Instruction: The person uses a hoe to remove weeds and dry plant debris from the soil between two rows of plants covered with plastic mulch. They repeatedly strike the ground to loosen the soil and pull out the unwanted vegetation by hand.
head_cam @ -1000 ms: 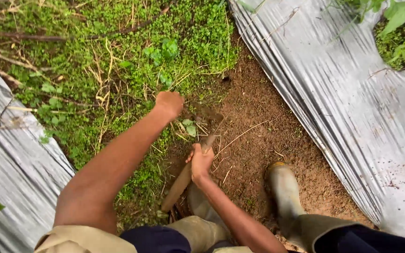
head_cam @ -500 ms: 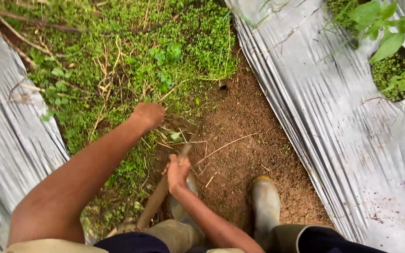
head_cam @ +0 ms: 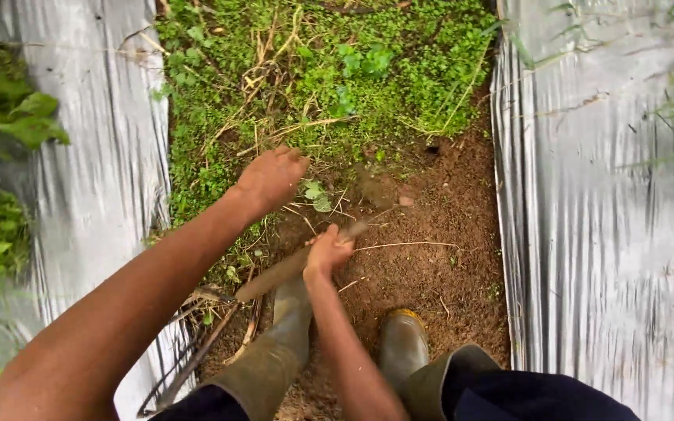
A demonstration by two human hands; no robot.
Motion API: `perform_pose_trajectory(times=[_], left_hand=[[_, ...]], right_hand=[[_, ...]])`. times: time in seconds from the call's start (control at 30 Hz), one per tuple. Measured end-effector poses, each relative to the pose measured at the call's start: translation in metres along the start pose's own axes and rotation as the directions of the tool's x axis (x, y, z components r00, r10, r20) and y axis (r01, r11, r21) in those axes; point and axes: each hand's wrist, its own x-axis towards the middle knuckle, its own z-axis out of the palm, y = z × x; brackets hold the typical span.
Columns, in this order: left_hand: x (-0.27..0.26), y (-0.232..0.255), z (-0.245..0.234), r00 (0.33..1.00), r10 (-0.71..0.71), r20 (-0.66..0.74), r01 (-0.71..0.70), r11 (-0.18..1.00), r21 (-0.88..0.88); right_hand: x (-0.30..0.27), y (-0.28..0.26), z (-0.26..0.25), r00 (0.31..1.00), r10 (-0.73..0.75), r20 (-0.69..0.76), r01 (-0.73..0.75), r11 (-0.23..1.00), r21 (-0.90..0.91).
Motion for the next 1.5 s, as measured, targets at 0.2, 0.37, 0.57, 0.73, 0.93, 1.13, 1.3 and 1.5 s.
perform_pose_trajectory(times=[0.2, 0.37, 0.57, 0.73, 0.93, 1.13, 1.3, 1.5], left_hand=[[-0.017, 0.039, -0.013, 0.977, -0.058, 0.204, 0.069, 0.997, -0.043], [-0.002, 0.043, -0.022, 0.988, -0.040, 0.150, 0.048, 0.997, -0.053], [0.027, 0.016, 0.029, 0.998, 0.064, 0.002, -0.063, 0.994, -0.093], [0.000, -0.013, 0.049, 0.977, 0.172, 0.127, -0.173, 0.985, -0.001], [0.001, -0.053, 0.153, 0.982, 0.133, 0.133, -0.146, 0.985, 0.095], [-0.002, -0.059, 0.178, 0.972, 0.139, 0.188, -0.155, 0.985, 0.070], [-0.005, -0.061, 0.186, 0.977, 0.140, 0.163, -0.151, 0.987, 0.055], [-0.017, -0.061, 0.166, 0.952, 0.277, -0.128, -0.273, 0.961, 0.047]], right_hand=[[0.024, -0.023, 0.001, 0.996, 0.021, 0.085, -0.027, 0.997, 0.068], [0.026, -0.076, 0.000, 0.985, -0.161, 0.056, 0.153, 0.980, 0.128], [0.012, -0.012, 0.004, 0.986, -0.101, 0.135, 0.122, 0.980, -0.160], [0.006, -0.007, 0.012, 0.978, -0.155, 0.137, 0.164, 0.985, -0.061], [0.022, 0.030, 0.004, 0.903, -0.428, 0.036, 0.428, 0.904, 0.006], [-0.016, 0.052, 0.005, 0.987, -0.116, 0.113, 0.130, 0.982, -0.135], [-0.015, 0.038, 0.013, 0.963, -0.264, 0.046, 0.262, 0.964, 0.057], [-0.022, 0.079, 0.025, 0.974, -0.138, 0.178, 0.139, 0.990, 0.002]])
